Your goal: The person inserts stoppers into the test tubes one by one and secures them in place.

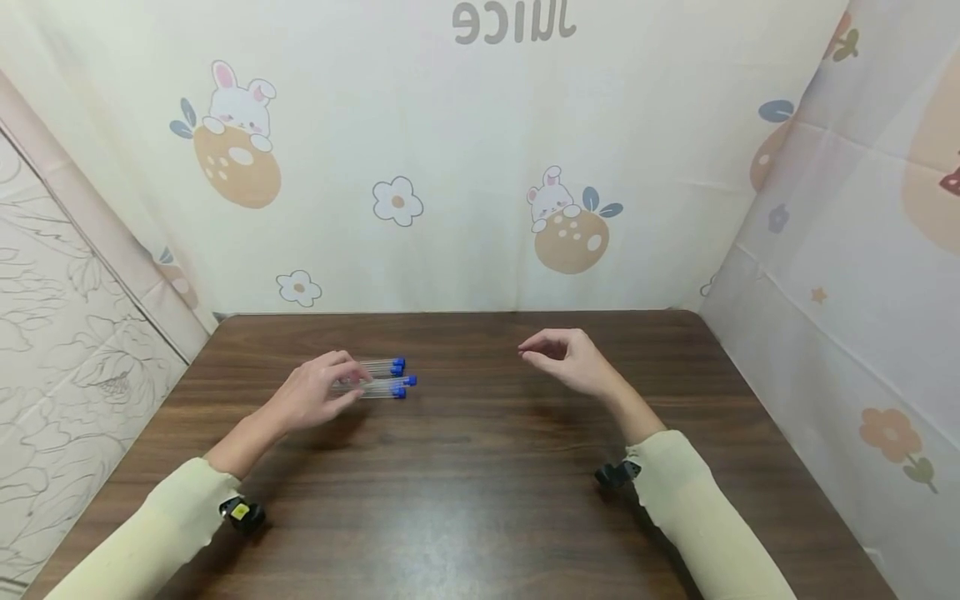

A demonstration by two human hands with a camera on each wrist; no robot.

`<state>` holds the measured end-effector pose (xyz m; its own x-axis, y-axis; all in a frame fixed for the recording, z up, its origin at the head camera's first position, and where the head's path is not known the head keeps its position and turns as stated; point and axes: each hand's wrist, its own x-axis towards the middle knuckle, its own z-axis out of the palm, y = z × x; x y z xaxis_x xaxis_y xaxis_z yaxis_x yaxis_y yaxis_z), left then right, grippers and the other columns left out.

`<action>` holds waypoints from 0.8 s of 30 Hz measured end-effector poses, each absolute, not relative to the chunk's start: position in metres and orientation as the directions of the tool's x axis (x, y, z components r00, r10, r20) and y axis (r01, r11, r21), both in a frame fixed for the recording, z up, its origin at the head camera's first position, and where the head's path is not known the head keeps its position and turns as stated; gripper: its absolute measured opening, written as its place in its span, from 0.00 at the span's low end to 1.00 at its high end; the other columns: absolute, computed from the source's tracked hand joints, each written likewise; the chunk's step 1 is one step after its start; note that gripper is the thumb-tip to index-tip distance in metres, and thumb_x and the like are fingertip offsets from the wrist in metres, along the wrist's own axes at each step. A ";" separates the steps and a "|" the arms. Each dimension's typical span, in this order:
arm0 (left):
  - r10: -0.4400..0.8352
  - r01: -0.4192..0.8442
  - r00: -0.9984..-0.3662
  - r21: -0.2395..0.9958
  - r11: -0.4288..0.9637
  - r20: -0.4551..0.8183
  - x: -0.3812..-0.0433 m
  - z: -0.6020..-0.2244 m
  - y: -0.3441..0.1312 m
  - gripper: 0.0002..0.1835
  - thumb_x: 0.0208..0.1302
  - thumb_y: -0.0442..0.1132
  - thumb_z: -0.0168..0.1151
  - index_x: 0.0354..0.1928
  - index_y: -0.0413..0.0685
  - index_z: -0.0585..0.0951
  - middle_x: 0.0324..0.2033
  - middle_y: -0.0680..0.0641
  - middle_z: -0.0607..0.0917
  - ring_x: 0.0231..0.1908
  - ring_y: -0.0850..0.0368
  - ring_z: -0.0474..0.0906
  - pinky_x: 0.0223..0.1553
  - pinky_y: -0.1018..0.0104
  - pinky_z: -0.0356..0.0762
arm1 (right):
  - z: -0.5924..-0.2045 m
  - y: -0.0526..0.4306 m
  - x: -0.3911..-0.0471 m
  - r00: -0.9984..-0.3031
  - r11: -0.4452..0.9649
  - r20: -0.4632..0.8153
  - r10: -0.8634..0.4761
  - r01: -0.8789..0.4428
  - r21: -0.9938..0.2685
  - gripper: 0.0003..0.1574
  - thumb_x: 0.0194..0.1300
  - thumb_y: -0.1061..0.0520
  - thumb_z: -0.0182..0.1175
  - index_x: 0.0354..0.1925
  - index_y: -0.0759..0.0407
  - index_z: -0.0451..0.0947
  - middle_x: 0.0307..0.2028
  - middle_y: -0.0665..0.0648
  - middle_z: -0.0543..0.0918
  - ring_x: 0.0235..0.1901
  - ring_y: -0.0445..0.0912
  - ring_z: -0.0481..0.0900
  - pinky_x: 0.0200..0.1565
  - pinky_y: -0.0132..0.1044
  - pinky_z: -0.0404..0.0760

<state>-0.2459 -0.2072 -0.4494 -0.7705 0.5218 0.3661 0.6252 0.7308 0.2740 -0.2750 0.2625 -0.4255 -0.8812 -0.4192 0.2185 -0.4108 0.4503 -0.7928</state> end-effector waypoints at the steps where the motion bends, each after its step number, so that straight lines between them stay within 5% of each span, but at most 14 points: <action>1: 0.528 0.626 -0.770 0.266 0.733 0.357 -0.246 -0.450 -0.208 0.08 0.70 0.38 0.78 0.48 0.54 0.92 0.42 0.51 0.89 0.40 0.57 0.83 0.40 0.60 0.85 | -0.426 0.262 -0.275 -0.883 0.448 0.215 -0.418 -0.407 -0.796 0.13 0.79 0.60 0.70 0.57 0.63 0.91 0.55 0.73 0.93 0.49 0.53 0.94 0.47 0.29 0.89; 9: 0.574 0.632 -0.771 0.215 0.745 0.278 -0.248 -0.461 -0.208 0.08 0.69 0.41 0.79 0.48 0.56 0.93 0.41 0.52 0.88 0.40 0.57 0.80 0.41 0.58 0.83 | -0.430 0.262 -0.276 -0.878 0.443 0.225 -0.424 -0.417 -0.794 0.12 0.79 0.61 0.70 0.56 0.63 0.91 0.54 0.74 0.93 0.45 0.36 0.91 0.46 0.29 0.89; 24: 0.596 0.632 -0.772 0.162 0.758 0.222 -0.251 -0.469 -0.210 0.09 0.66 0.40 0.81 0.46 0.58 0.93 0.37 0.53 0.87 0.41 0.56 0.82 0.41 0.59 0.84 | -0.430 0.264 -0.277 -0.878 0.460 0.218 -0.426 -0.418 -0.783 0.11 0.80 0.59 0.69 0.55 0.60 0.92 0.54 0.71 0.94 0.46 0.46 0.92 0.47 0.29 0.88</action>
<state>-0.2508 -0.2101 -0.4686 -0.7718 0.5960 0.2218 0.6319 0.7580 0.1618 -0.2765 0.2644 -0.4299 -0.8778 -0.4264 0.2182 -0.4181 0.4599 -0.7833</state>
